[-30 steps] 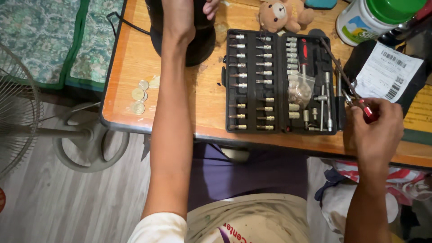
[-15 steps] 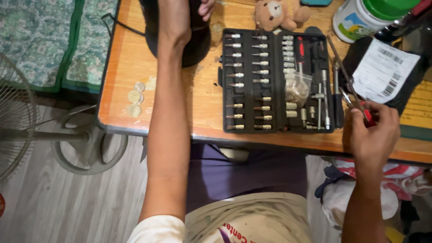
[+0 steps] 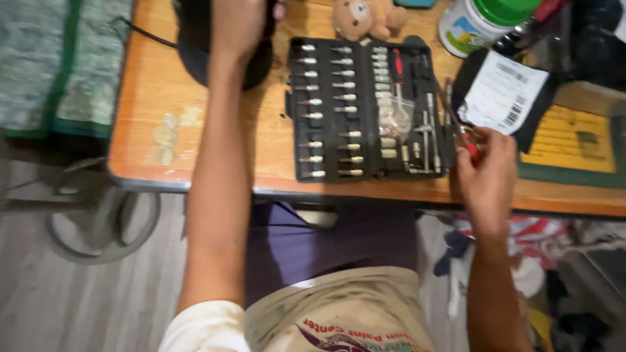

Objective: The person disassembles a black electric kettle by removing the lid and handle. They use a screwdriver to manipulate internal components and wires, then reassemble the handle and lid. The task involves selecting tools from a set and performing precise adjustments on the kettle's internal wiring.

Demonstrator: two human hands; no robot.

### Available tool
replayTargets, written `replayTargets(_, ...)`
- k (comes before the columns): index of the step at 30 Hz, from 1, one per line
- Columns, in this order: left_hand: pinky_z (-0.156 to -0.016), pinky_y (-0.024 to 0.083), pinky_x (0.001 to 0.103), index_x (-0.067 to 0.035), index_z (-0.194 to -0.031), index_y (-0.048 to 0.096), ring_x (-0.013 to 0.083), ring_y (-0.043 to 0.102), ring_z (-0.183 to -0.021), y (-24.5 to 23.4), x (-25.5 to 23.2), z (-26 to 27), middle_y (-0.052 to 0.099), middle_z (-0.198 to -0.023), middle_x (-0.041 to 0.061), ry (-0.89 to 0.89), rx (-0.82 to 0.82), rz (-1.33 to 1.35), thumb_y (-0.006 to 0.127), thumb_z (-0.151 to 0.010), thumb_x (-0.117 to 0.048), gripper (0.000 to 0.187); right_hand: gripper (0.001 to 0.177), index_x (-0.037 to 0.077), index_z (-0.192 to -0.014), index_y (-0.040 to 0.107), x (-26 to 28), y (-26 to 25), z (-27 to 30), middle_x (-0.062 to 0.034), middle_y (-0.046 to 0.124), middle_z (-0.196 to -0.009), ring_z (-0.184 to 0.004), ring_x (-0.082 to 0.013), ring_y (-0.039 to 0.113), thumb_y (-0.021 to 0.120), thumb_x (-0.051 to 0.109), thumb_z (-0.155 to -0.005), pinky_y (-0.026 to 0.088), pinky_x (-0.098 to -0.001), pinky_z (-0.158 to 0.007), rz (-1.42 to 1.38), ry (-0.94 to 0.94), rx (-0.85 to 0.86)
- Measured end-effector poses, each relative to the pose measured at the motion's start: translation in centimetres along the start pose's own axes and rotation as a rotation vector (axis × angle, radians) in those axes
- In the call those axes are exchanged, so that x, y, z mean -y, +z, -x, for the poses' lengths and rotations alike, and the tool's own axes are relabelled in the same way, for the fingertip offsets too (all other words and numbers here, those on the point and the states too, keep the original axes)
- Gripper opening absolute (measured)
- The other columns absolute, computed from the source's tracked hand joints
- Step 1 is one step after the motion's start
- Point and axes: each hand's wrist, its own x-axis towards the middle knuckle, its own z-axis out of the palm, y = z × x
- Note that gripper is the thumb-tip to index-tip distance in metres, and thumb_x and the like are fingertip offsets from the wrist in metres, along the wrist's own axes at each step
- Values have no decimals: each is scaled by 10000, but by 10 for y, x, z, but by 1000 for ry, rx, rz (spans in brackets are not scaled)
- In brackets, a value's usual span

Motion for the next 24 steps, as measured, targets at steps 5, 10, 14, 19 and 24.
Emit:
replayTargets(5,-548,504,286,2,-808,631,129,630,-587,6,-21,-5,667,-701,54,23,11,145,500,-1050,-132,307,192,6,-1159,715,20,-13,-10,-185,621,-1149,-987,-337,666,743,59,-977,537,-416,-858,-2,8,26)
replayTargets(10,-539,486,270,-17,-790,626,110,628,-580,9,-31,-4,654,-683,33,22,-11,90,514,-1056,-165,324,176,38,-1151,714,77,-2,-41,-146,660,-1135,-976,-270,679,720,46,-976,554,-376,-846,-268,-176,61)
replayTargets(14,-507,449,271,-17,-792,638,97,592,-552,19,-46,-4,632,-671,28,-22,-16,164,565,-1040,-174,302,155,46,-1083,698,137,58,-79,-122,688,-1036,-901,-268,707,730,75,-934,556,-383,-787,-362,-375,253)
replayTargets(19,-458,406,272,-25,-816,623,85,511,-475,27,-61,-5,559,-605,-1,24,-1,231,603,-1016,-185,257,111,69,-1024,700,160,94,-89,-134,663,-974,-856,-350,673,718,119,-926,535,-435,-756,-238,-486,294)
replayTargets(24,-517,463,284,-19,-767,622,108,592,-540,26,-23,-8,617,-640,13,0,24,211,556,-1037,-174,318,78,56,-968,688,152,108,-87,-151,645,-938,-895,-395,655,712,125,-943,522,-479,-765,-140,-583,224)
